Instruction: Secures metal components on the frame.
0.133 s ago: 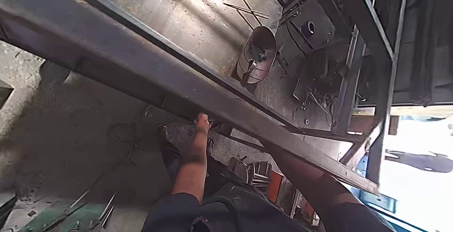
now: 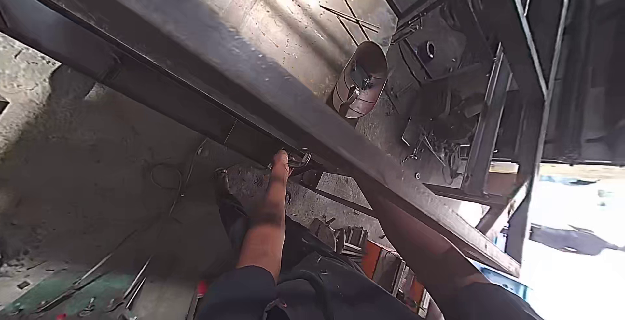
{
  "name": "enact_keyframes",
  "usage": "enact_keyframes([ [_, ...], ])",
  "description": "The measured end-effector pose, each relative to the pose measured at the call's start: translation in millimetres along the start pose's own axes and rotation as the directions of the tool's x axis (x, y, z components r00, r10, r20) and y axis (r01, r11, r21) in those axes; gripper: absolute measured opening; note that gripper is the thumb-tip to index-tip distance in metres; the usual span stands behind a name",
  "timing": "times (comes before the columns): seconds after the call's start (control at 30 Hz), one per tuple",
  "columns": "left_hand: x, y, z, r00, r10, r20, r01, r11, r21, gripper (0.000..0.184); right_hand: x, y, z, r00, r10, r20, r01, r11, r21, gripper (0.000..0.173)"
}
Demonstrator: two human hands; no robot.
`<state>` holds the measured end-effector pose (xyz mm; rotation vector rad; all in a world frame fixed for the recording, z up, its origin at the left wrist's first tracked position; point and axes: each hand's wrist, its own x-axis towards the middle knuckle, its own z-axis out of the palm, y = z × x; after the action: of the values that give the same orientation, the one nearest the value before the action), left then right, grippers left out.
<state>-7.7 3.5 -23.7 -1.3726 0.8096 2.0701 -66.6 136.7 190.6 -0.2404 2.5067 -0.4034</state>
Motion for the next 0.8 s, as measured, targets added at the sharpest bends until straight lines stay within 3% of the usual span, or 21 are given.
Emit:
enact_keyframes([
  [0.03,30.3,-17.8,-6.3,0.999,0.035,0.022,-0.035,0.999,-0.011,0.036,-6.5,-31.5,-11.9,0.993,0.12,0.017,-0.12,0.992,-0.037,0.04],
  [0.07,47.5,-28.3,-8.3,1.0,0.024,0.007,-0.024,1.0,0.002,0.039,-12.1,-42.7,-12.4,0.996,0.084,0.007,-0.083,0.99,-0.117,0.047],
  [0.13,41.0,-18.6,-6.1,0.999,-0.034,-0.042,0.035,0.999,0.019,0.04,-1.0,-21.1,7.4,0.994,-0.096,0.06,0.111,0.934,-0.34,0.053],
  [0.2,-5.2,8.6,-0.5,0.994,-0.083,-0.072,0.085,0.996,0.031,0.036,11.6,-2.3,25.4,0.989,-0.107,0.1,0.136,0.924,-0.357,0.033],
  [0.27,-39.0,21.3,0.6,0.996,-0.05,-0.07,0.049,0.999,-0.007,0.032,15.4,-16.0,30.0,0.991,0.097,0.087,-0.093,0.994,-0.05,0.037],
  [0.3,-48.7,22.6,-0.5,0.998,-0.015,-0.063,0.012,0.999,-0.035,0.029,17.1,-24.9,28.8,0.969,0.208,0.134,-0.225,0.966,0.128,0.041],
  [0.37,-55.5,21.2,-0.9,0.999,0.024,-0.044,-0.028,0.996,-0.08,0.025,18.2,-29.6,26.6,0.947,0.278,0.163,-0.312,0.916,0.251,0.042],
  [0.43,-59.2,24.5,-3.0,0.999,0.045,-0.004,-0.045,0.994,-0.1,0.021,17.3,-25.0,21.3,0.99,0.11,0.092,-0.114,0.993,0.037,0.045],
  [0.5,-62.8,28.7,-5.6,0.999,0.037,0.021,-0.036,0.996,-0.081,0.02,12.4,-21.6,12.3,0.984,-0.091,0.155,0.124,0.967,-0.221,0.062],
  [0.53,-62.0,29.2,-6.9,0.999,0.028,0.021,-0.026,0.998,-0.052,0.02,11.9,-18.2,11.9,0.968,-0.178,0.175,0.225,0.928,-0.298,0.06],
  [0.63,-22.4,5.3,-19.2,0.985,0.064,0.162,-0.06,0.998,-0.034,0.027,17.9,-5.8,25.6,0.932,-0.352,0.091,0.355,0.831,-0.428,0.024],
  [0.67,6.6,-8.9,-22.4,0.974,0.082,0.212,-0.07,0.996,-0.062,0.03,18.6,-16.3,26.6,0.958,-0.279,0.07,0.28,0.85,-0.446,0.018],
  [0.7,20.2,-12.0,-19.8,0.982,0.026,0.188,-0.017,0.999,-0.051,0.029,19.3,-32.3,24.2,0.991,-0.113,0.068,0.131,0.91,-0.394,0.022],
  [0.77,22.6,-4.8,-1.3,0.993,-0.119,0.004,0.119,0.993,0.019,0.024,38.8,-35.4,23.4,0.953,0.264,0.151,-0.251,0.963,-0.1,0.043],
  [0.8,17.1,-3.0,3.7,0.987,-0.154,-0.052,0.157,0.986,0.052,0.025,49.7,-12.8,35.0,0.932,0.323,0.161,-0.334,0.942,0.042,0.052],
])
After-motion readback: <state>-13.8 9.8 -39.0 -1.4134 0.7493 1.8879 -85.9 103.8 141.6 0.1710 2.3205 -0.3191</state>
